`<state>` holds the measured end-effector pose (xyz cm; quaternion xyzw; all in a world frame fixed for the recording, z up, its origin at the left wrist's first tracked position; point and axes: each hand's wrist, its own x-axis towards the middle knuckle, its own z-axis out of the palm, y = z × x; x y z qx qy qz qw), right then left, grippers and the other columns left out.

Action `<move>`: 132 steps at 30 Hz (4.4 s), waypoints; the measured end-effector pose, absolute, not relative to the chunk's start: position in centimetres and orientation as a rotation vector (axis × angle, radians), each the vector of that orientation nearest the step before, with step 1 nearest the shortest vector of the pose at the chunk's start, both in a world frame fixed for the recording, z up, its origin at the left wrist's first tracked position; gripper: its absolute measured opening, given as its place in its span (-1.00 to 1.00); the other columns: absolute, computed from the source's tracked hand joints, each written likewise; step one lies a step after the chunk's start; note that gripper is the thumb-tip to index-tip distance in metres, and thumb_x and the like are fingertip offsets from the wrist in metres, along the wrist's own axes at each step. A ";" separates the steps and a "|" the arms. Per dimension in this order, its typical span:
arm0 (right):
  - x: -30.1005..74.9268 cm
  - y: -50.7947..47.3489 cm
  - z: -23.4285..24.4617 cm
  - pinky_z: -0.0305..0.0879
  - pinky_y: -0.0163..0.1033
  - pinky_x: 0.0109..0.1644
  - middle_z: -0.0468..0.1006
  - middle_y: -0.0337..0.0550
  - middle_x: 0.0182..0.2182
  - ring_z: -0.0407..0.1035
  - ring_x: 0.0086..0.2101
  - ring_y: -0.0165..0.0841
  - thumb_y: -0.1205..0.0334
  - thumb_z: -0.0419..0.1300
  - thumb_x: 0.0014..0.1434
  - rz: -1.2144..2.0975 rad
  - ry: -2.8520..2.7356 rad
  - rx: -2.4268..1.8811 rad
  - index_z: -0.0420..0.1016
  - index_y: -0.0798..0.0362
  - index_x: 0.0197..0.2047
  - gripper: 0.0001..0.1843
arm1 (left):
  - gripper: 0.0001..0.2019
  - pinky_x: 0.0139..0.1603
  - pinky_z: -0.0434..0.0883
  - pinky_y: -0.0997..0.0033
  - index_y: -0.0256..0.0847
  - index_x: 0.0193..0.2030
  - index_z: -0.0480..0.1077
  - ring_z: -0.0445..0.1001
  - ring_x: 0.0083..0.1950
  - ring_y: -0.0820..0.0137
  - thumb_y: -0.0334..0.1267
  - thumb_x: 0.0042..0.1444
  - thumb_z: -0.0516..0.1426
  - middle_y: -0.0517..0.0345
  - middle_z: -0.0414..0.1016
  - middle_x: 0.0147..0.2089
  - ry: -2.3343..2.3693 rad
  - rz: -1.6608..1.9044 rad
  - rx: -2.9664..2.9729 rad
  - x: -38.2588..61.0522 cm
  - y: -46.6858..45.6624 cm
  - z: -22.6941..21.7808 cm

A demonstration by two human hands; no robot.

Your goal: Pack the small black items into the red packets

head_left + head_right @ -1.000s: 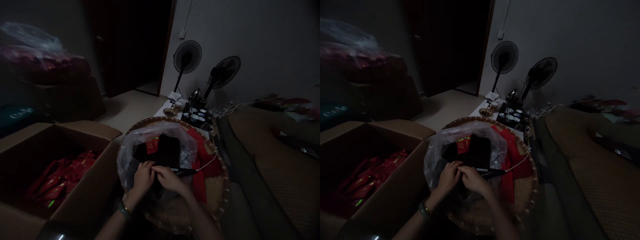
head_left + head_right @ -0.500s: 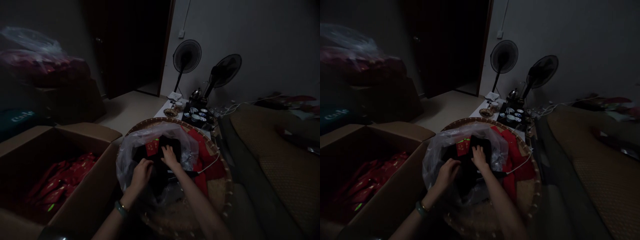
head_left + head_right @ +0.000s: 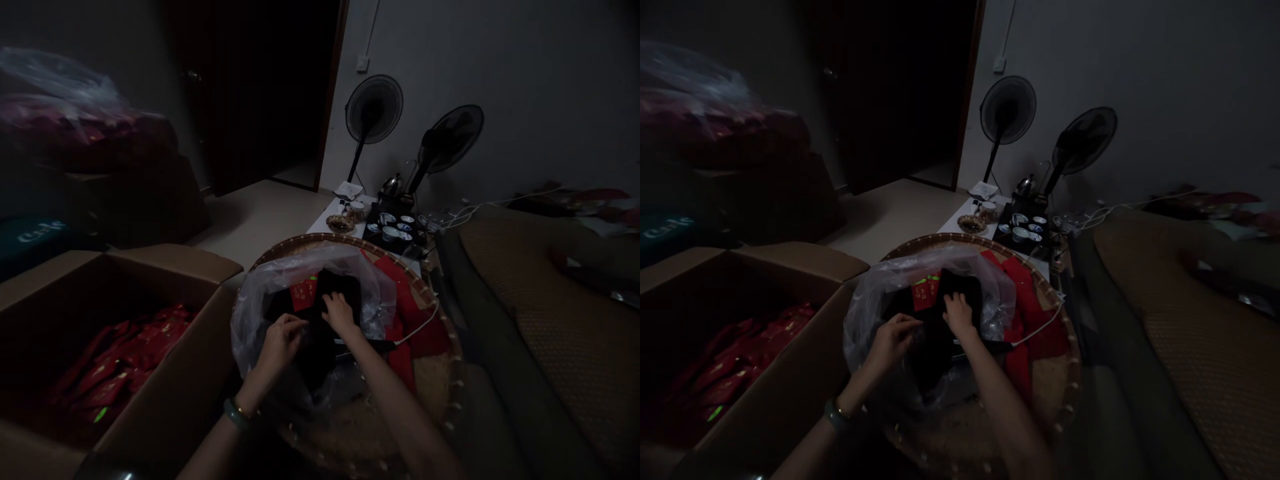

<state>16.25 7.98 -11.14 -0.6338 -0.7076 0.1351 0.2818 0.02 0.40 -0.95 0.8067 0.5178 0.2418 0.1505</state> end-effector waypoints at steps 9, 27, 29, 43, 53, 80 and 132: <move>17.3 7.7 -11.6 0.22 -0.24 -0.20 0.44 -0.15 -0.35 0.32 -0.32 -0.33 0.36 0.14 -0.10 0.662 -1.568 -1.528 0.39 0.07 -0.26 -0.75 | -0.68 -0.20 0.39 0.42 -0.19 -0.24 0.51 0.45 -0.20 0.40 -0.55 -0.01 0.01 0.06 0.46 -0.20 1.484 0.757 2.312 -0.5 0.7 -1.2; 17.1 0.6 -7.6 0.31 -0.18 -0.03 0.50 -0.05 -0.19 0.42 -0.16 -0.29 0.29 0.15 -0.02 1.928 -0.368 -0.267 0.34 0.14 -0.12 -0.67 | -0.66 -0.12 0.39 0.40 -0.24 -0.18 0.49 0.46 -0.16 0.37 -0.56 -0.07 0.03 0.04 0.46 -0.13 1.535 0.615 2.310 -0.2 0.3 -0.2; 17.3 0.1 -7.0 0.29 -0.13 0.00 0.49 0.00 -0.17 0.40 -0.13 -0.27 0.19 0.11 0.06 1.964 -0.288 -0.260 0.34 0.16 -0.11 -0.67 | -0.63 -0.10 0.39 0.39 -0.24 -0.17 0.49 0.46 -0.14 0.36 -0.58 -0.09 0.03 0.03 0.46 -0.10 1.541 0.587 2.321 -0.2 0.3 -0.1; 17.4 -1.6 -6.4 0.29 -0.14 0.02 0.52 -0.01 -0.21 0.40 -0.09 -0.25 0.35 0.10 0.06 2.014 -0.223 -0.282 0.34 0.17 -0.11 -0.72 | -0.60 -0.06 0.38 0.39 -0.24 -0.15 0.47 0.45 -0.10 0.36 -0.58 -0.12 0.03 0.03 0.45 -0.09 1.485 0.593 2.336 -0.4 0.2 0.0; 17.5 -2.2 -3.6 0.19 -0.18 0.11 0.52 -0.03 -0.24 0.41 -0.14 -0.33 0.44 0.12 -0.04 2.042 -0.388 -0.313 0.39 0.21 -0.14 -0.68 | -0.74 -0.16 0.37 0.45 -0.22 -0.22 0.49 0.44 -0.17 0.39 -0.47 -0.04 0.07 0.05 0.45 -0.14 1.420 0.564 2.350 0.8 0.0 0.2; 17.4 0.4 -2.9 0.28 -0.38 -0.36 0.44 -0.18 -0.29 0.37 -0.42 -0.46 0.58 0.08 -0.18 1.048 -1.805 -1.098 0.46 0.06 -0.27 -0.62 | -0.65 -0.17 0.36 0.46 -0.21 -0.19 0.48 0.43 -0.19 0.40 -0.55 -0.13 0.07 0.09 0.43 -0.14 1.481 0.609 2.221 1.3 -0.3 -0.3; 15.2 -0.9 -6.2 0.29 -0.38 -0.58 0.44 -0.11 -0.22 0.34 -0.50 -0.47 0.22 0.21 -0.14 1.198 -1.297 -1.158 0.32 0.06 -0.02 -0.46 | -0.63 -0.21 0.38 0.45 -0.27 -0.15 0.45 0.44 -0.21 0.40 -0.53 -0.13 0.05 0.05 0.46 -0.14 1.537 0.687 2.102 0.0 -0.1 -0.3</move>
